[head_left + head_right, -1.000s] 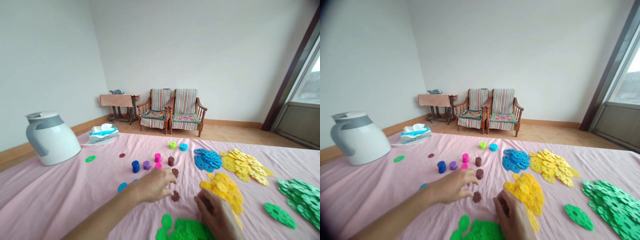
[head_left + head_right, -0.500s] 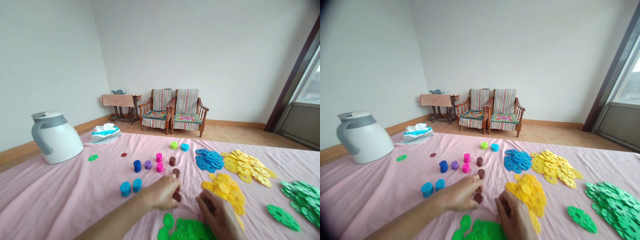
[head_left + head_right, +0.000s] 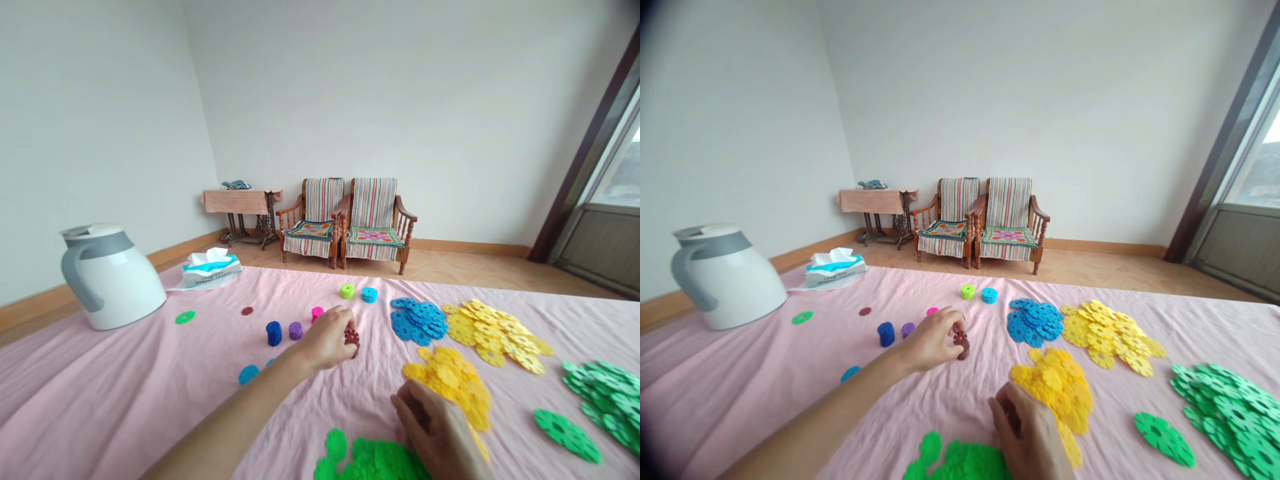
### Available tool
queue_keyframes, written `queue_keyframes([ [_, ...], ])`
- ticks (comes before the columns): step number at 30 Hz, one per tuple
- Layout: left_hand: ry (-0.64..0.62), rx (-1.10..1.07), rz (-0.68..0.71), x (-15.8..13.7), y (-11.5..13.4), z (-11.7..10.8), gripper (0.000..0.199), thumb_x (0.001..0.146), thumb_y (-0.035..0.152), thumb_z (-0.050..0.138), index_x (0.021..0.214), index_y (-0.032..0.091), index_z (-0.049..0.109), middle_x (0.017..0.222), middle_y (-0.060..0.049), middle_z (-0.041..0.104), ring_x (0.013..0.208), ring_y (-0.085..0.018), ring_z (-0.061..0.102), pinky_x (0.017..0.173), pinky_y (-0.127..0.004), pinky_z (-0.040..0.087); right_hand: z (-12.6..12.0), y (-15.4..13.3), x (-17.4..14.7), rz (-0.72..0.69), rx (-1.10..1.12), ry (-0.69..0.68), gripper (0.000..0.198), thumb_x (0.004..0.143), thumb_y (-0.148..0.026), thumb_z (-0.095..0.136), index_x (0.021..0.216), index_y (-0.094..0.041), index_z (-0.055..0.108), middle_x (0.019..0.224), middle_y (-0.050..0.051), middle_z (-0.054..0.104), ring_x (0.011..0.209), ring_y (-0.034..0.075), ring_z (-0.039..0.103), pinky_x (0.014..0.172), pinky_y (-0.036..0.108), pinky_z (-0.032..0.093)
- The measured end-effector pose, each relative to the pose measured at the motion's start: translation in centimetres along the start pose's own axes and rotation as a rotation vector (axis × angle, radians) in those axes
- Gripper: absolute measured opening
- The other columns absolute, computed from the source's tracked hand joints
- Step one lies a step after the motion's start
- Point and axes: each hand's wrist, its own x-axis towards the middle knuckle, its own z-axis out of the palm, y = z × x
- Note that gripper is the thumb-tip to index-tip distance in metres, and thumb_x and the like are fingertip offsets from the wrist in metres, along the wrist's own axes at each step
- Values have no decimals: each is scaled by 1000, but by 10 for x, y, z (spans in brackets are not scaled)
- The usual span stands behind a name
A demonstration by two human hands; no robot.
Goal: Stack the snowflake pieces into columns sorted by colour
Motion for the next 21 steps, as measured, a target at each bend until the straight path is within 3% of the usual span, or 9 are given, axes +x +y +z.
queue_keyframes([
  [13,-77,97,3,8,-8,14,11,69,17,63,77,18,55,83,-3,62,80,-21,58,70,-28,42,-2,-3,1,7,8,-26,38,88,-45,44,60,-21,44,50,-5,45,45,10,43,46,22,28],
  [18,-173,62,73,6,-6,8,37,65,12,69,101,20,60,93,-3,63,89,-20,59,77,-26,44,-3,-4,1,-5,15,6,41,88,-49,43,59,-21,44,50,-5,44,44,10,42,44,22,28],
  [21,-222,61,121,4,-7,7,40,68,8,64,106,21,61,93,-3,61,89,-19,59,75,-25,45,-3,-5,1,-7,17,-1,42,89,-50,42,59,-21,44,50,-5,44,45,10,42,44,22,28],
])
